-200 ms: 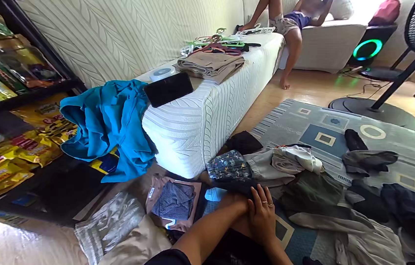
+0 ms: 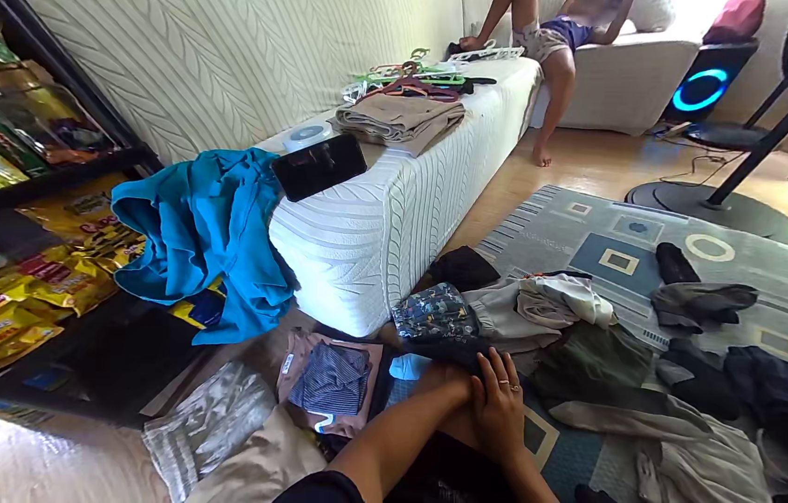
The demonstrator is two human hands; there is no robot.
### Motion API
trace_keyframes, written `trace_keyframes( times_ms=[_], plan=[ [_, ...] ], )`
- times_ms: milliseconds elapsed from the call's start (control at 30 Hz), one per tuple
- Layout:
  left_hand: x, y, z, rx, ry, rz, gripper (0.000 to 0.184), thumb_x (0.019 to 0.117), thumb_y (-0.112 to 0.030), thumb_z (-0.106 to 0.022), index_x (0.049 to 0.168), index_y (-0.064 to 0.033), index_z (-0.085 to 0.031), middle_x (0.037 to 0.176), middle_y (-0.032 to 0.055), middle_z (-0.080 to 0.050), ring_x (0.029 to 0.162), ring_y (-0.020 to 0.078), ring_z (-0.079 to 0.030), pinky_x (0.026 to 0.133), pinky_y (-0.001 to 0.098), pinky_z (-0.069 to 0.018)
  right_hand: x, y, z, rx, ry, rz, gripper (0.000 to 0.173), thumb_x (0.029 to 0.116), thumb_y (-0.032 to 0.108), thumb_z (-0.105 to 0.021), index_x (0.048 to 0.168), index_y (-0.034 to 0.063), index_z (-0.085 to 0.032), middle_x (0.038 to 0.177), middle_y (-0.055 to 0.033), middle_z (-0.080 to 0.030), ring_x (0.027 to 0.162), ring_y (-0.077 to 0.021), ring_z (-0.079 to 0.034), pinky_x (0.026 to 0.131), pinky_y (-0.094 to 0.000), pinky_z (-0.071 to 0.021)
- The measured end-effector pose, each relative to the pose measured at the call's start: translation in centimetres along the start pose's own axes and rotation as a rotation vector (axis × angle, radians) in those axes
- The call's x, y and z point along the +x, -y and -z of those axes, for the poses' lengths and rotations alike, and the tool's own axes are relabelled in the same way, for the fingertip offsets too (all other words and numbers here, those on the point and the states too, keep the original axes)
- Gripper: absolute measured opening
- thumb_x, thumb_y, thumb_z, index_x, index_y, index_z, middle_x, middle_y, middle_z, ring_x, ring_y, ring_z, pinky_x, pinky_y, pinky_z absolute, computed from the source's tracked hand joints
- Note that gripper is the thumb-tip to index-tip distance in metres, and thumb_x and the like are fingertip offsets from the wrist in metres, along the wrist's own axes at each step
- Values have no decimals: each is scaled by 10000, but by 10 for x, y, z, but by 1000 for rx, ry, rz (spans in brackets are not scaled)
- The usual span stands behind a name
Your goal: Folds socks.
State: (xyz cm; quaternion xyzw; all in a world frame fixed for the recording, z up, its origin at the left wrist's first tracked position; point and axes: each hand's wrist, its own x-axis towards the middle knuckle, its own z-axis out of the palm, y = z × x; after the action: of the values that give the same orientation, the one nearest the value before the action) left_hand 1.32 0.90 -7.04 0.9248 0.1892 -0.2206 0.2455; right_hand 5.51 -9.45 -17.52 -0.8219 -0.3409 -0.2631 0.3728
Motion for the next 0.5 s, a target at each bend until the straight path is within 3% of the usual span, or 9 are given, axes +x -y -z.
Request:
trace_keyframes(
  times_ms=[500],
  plan=[
    [-2, -3, 4, -35, 15, 1, 496, 1064, -340, -486, 1397, 17, -575, 1473, 214, -541, 1418, 364, -454, 1184, 539, -316, -1, 0, -1, -5, 13, -10, 510, 1048, 373, -394, 1284, 47, -709, 1401, -207, -621, 1321, -484, -545, 1029, -593, -477]
  ],
)
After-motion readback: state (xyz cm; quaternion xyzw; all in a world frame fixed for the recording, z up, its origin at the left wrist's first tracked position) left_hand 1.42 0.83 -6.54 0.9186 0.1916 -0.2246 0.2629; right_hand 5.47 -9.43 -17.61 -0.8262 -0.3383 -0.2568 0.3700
